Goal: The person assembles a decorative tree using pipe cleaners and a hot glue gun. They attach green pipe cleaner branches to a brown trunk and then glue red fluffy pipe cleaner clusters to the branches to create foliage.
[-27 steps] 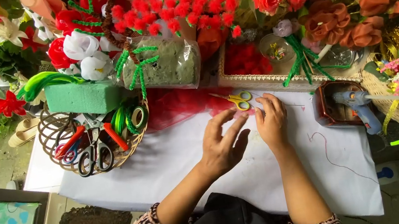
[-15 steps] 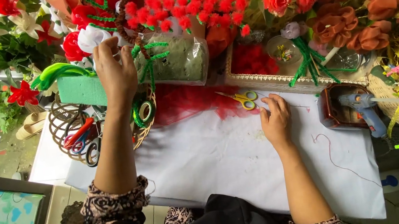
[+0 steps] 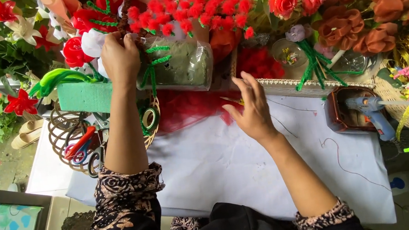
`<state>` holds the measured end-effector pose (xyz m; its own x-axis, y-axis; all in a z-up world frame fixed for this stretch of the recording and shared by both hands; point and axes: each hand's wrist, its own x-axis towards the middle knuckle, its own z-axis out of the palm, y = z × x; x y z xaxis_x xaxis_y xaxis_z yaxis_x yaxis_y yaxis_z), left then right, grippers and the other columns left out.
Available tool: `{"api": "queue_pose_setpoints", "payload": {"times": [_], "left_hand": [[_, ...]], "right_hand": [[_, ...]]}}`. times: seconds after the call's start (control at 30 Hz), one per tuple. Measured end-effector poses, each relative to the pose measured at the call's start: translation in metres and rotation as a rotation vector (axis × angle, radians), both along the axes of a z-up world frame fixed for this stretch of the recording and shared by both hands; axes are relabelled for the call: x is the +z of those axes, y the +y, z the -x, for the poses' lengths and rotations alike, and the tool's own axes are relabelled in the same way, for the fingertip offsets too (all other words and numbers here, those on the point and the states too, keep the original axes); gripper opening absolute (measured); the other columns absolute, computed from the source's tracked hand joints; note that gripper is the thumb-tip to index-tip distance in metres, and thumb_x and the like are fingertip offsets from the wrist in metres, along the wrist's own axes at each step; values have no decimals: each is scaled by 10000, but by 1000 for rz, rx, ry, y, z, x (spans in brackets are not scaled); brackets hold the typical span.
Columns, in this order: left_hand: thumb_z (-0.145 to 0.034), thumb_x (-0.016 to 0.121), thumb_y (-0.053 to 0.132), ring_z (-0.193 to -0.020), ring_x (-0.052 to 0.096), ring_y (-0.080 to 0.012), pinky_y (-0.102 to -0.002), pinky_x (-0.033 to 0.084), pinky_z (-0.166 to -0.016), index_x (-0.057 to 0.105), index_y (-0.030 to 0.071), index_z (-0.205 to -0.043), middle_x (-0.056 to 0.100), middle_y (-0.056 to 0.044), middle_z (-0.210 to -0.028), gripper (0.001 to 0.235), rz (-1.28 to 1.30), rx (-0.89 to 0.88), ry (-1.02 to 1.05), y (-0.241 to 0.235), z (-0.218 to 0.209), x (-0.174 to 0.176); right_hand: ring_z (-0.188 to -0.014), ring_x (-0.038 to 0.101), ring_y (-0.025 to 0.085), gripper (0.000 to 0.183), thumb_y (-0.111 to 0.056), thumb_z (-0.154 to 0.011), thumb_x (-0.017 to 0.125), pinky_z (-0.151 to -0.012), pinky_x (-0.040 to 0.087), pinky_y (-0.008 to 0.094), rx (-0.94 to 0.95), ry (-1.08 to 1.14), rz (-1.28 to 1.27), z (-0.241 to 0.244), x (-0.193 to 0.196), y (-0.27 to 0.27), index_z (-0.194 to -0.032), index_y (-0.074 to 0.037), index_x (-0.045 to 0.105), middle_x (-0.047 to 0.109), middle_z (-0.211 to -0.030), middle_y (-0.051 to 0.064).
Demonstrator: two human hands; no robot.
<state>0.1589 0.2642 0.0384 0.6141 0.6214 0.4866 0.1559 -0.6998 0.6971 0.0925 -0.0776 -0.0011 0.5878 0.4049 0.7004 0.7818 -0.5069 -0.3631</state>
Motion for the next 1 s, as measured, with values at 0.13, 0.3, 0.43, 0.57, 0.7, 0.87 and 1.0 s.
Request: {"api": "queue_pose_setpoints", "payload": {"times": [0.13, 0.3, 0.43, 0.57, 0.7, 0.87, 1.0], "left_hand": [[-926, 569, 290, -879, 635, -375, -502, 461, -702, 492, 81, -1023, 685, -153, -974, 243, 126, -11, 53, -8, 7, 14], [-889, 623, 189, -840, 601, -220, -384, 461, -669, 443, 125, -1042, 638, -90, -986, 245, 357, -96, -22, -23, 21, 29], [-897, 609, 118, -937, 662, -216, -331, 553, -660, 442, 114, -1046, 629, -135, -1074, 224, 441, -173, -137, -25, 24, 23], [-907, 590, 92, -884, 635, -176, -290, 553, -715, 442, 81, -1024, 611, -114, -983, 189, 480, -240, -309, -28, 26, 20], [-930, 555, 87, -916, 632, -172, -307, 565, -733, 407, 82, -1074, 620, -116, -1002, 206, 627, -322, -368, -34, 34, 16], [-967, 558, 80, -892, 548, -109, -216, 540, -746, 435, 46, -1182, 598, -66, -1001, 249, 661, -496, -463, -41, 45, 4], [-974, 566, 111, -923, 538, -96, -208, 552, -796, 485, 55, -1148, 553, -34, -1003, 201, 762, -651, -462, -60, 72, 14]], "right_hand": [[-1434, 259, 374, 951, -273, -788, 824, -1164, 286, 489, 154, 203, -15, -30, 13, 36, -1483, -64, 210, 229, -1518, 212], [-1498, 126, 295, 1224, -196, -692, 908, -1212, 176, 392, 234, 324, 72, -64, 11, 65, -1519, -99, 11, 79, -1610, 134], [-1485, 223, 285, 1219, -256, -654, 935, -1178, -76, 546, 118, 220, 25, -69, 2, 69, -1516, -88, 90, 227, -1590, 124], [-1459, 302, 303, 1084, -212, -725, 910, -1221, 11, 560, 149, 74, -102, -53, 15, 65, -1497, -60, 165, 298, -1546, 148], [-1459, 284, 355, 944, -127, -838, 847, -1249, 243, 469, 232, 6, -205, -37, 19, 58, -1494, -24, 177, 263, -1538, 190], [-1401, 321, 381, 913, -34, -732, 819, -1167, 292, 454, 117, -63, -256, -24, 18, 52, -1483, -44, 300, 319, -1502, 184], [-1378, 358, 381, 896, -27, -745, 808, -1149, 323, 447, 50, -103, -222, -12, 12, 32, -1486, -36, 305, 344, -1484, 182]]}}
